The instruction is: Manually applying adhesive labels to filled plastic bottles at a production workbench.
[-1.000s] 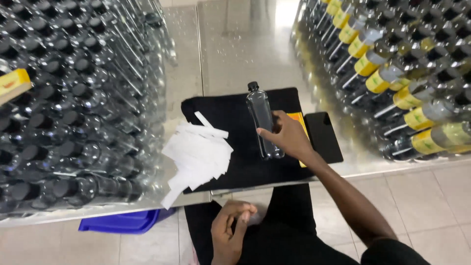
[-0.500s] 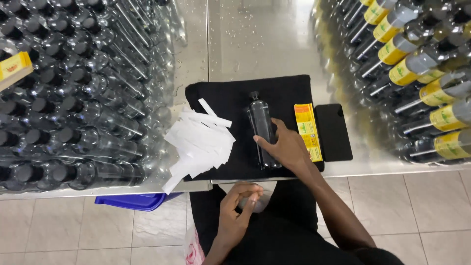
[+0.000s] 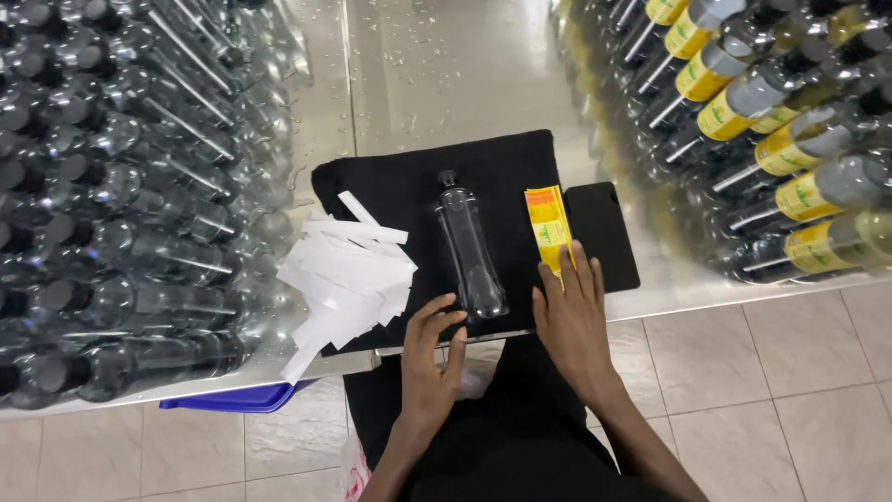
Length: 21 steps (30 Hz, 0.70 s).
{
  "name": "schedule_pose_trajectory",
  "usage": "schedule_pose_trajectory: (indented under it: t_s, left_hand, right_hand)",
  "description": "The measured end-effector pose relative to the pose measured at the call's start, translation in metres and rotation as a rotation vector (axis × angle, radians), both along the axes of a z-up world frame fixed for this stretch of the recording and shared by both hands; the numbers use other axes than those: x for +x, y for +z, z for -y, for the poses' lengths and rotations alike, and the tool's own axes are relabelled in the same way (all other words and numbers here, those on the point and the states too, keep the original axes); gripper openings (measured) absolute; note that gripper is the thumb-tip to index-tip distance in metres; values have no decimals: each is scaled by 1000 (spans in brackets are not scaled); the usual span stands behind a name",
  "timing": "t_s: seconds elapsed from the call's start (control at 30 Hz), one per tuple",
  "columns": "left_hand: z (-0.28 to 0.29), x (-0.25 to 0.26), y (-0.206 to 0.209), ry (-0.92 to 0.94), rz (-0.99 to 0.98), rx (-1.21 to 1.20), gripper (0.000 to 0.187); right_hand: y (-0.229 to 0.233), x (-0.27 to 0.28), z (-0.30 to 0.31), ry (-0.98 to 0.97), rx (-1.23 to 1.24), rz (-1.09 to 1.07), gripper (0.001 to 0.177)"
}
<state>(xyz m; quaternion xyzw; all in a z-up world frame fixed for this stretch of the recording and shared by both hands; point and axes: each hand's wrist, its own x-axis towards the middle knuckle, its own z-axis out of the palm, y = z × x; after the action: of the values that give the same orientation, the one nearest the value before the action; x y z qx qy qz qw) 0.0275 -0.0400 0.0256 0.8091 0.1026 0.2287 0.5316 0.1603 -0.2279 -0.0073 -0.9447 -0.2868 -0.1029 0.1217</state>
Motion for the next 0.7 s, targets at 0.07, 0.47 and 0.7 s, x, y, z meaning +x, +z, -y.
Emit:
schedule_pose_trajectory:
  t_s: [0.07, 0.47, 0.7]
  left_hand:
    - [2, 3, 2, 7, 8, -16, 21]
    - [13, 21, 31, -39, 125, -188, 30]
    - [7, 59, 55, -151, 25, -645, 70]
  right_hand:
    - [-17, -8, 8, -52, -58, 43, 40]
    - [23, -29, 29, -116, 503, 67, 17]
    - [76, -48, 39, -300, 1247, -771, 27]
